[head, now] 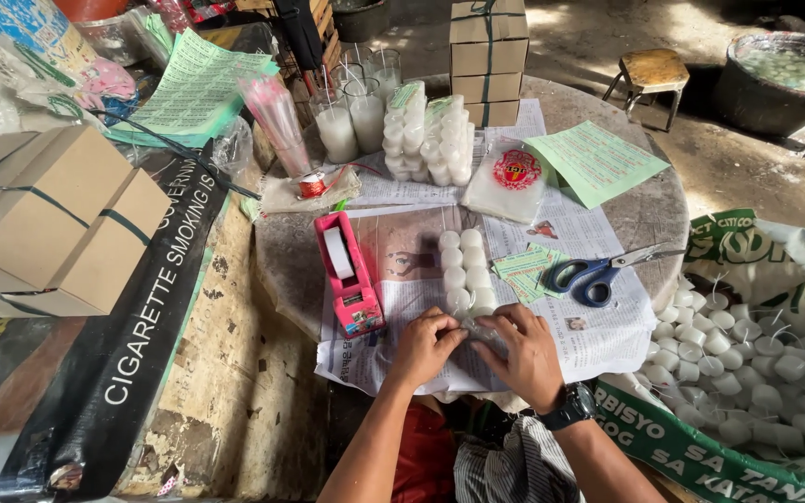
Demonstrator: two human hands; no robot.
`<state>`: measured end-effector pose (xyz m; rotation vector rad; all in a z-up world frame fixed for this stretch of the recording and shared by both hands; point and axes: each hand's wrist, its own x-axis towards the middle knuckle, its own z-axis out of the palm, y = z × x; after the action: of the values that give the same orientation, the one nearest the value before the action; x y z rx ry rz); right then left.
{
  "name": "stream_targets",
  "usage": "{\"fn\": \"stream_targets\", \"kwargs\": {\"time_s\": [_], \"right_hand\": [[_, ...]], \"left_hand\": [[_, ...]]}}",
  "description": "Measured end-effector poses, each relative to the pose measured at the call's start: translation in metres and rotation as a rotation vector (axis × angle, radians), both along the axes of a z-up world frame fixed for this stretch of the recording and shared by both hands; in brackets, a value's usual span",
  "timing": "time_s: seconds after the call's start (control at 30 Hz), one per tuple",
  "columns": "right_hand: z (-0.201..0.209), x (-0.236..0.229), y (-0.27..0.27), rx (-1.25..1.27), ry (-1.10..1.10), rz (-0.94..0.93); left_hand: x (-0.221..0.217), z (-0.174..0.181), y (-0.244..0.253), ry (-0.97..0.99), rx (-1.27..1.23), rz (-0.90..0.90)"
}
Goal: Trimming the excess wick from small white candles using scissors and placing them into a storage bag.
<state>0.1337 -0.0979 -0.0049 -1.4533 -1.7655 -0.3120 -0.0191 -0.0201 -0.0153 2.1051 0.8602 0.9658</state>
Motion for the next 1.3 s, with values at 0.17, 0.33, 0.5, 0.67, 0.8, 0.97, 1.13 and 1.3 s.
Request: {"fn": "stream_targets", "kwargs": {"time_s": [0.17, 0.33, 0.5, 0.67, 0.8, 0.97, 1.13, 1.3], "right_hand": [[-0.01, 0.003, 0.013, -0.019, 0.211, 0.119], [-0.012, 0.011, 0.025, -0.176, 0.181, 0.093], [-0.01, 0.02, 0.037, -0.445, 0.151, 0.083], [-0.007, 0.022, 0.041, -0.54, 0.119, 0.076], [-0.008, 0.023, 0.041, -0.553, 0.089, 0.101], [-0.004, 0.018, 0.024, -0.328, 0.124, 0.145], [-0.012, 0.022, 0.028, -0.095, -0.057, 0.133], [-0.026, 0.03, 0.04, -0.058, 0.021, 0.162]], "left_hand": [[0.003, -0.001, -0.004, 0.045, 0.054, 0.057], [0.01, -0.003, -0.012, 0.023, 0.172, 0.148], [0.008, 0.012, -0.016, 0.17, 0.726, 0.125], [0.006, 0.012, -0.003, 0.286, 0.728, 0.012], [0.009, 0.0, 0.017, 0.236, 0.645, -0.055], [0.012, 0.008, 0.025, 0.334, 0.37, -0.107], [0.008, 0.038, 0.02, 0.342, 0.096, -0.212], [0.007, 0.042, 0.021, 0.33, 0.059, -0.244]]}}
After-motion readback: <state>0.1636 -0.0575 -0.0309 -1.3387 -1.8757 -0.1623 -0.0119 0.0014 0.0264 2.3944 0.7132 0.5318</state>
